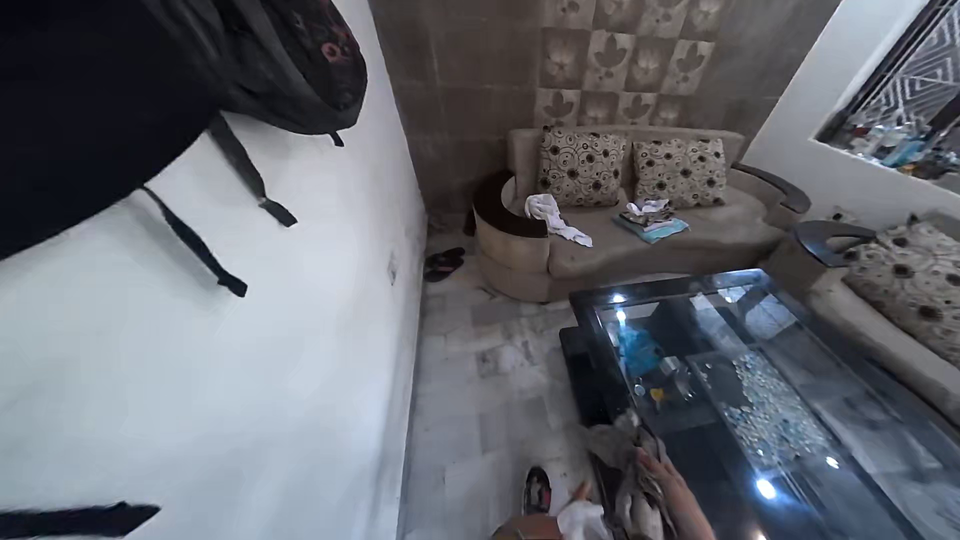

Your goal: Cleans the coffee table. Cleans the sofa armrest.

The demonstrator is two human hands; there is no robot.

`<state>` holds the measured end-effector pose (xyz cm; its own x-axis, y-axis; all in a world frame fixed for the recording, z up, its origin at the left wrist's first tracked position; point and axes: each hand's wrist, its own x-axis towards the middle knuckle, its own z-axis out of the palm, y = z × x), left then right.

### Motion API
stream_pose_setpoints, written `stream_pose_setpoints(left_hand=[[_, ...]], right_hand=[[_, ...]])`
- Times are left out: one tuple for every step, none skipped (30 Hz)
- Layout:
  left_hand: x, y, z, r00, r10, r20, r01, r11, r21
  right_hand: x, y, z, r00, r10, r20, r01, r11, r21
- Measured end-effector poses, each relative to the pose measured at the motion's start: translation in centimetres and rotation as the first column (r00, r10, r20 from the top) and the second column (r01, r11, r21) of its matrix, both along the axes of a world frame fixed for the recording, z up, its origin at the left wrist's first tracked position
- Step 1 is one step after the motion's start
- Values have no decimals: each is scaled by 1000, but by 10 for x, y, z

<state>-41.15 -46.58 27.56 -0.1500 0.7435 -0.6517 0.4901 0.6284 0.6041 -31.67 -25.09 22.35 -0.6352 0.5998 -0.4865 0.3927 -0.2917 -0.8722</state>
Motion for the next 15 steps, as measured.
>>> stream_pose_setpoints(left_hand=[[-19,3,2,999,32,-3,-32,999,2],[-39,9,5,999,53,-7,-53,999,-12],[-60,17,8,998,60,-16,-60,998,-32],[-82,26,9,998,60,-24,-61,997,-43],[-104,38,8,999,44,-31,-45,998,-46],[-124,51,5,999,26,-38,-28,999,-41],[-144,64,2,999,9,-48,-10,999,-32],[-163,75,2,998,-5,-58,3,1000,-31],[-180,84,5,998,-14,-65,11,999,-53],[-198,92,9,997,-31,-69,25,995,-93],[-218,101,16,996,-63,-68,52,988,-143],[-237,108,22,995,-81,-66,70,984,-165],[-253,111,25,994,-86,-67,74,985,-158],[-267,112,27,994,-88,-69,76,986,-150],[-280,114,29,993,-90,-70,78,984,-160]], right_hand=[[-9,10,-1,1000,6,-15,-7,999,-48],[-18,18,0,999,37,-27,-39,995,-95],[-31,22,0,996,78,-42,-83,989,-121],[-46,25,0,990,125,-61,-132,982,-138],[-65,26,0,983,167,-79,-177,974,-138],[-85,28,-1,973,205,-109,-219,964,-148],[-109,30,-3,964,217,-153,-245,950,-192],[-135,31,-4,959,208,-194,-255,931,-263],[-160,32,0,956,186,-228,-253,914,-315],[-182,35,7,956,164,-243,-243,907,-343],[-204,42,13,953,160,-255,-246,902,-353],[-226,50,19,951,165,-261,-254,898,-358],[-246,57,25,948,183,-261,-268,899,-345],[-264,63,31,948,205,-245,-279,905,-322],[-278,68,36,949,220,-227,-283,912,-298]])
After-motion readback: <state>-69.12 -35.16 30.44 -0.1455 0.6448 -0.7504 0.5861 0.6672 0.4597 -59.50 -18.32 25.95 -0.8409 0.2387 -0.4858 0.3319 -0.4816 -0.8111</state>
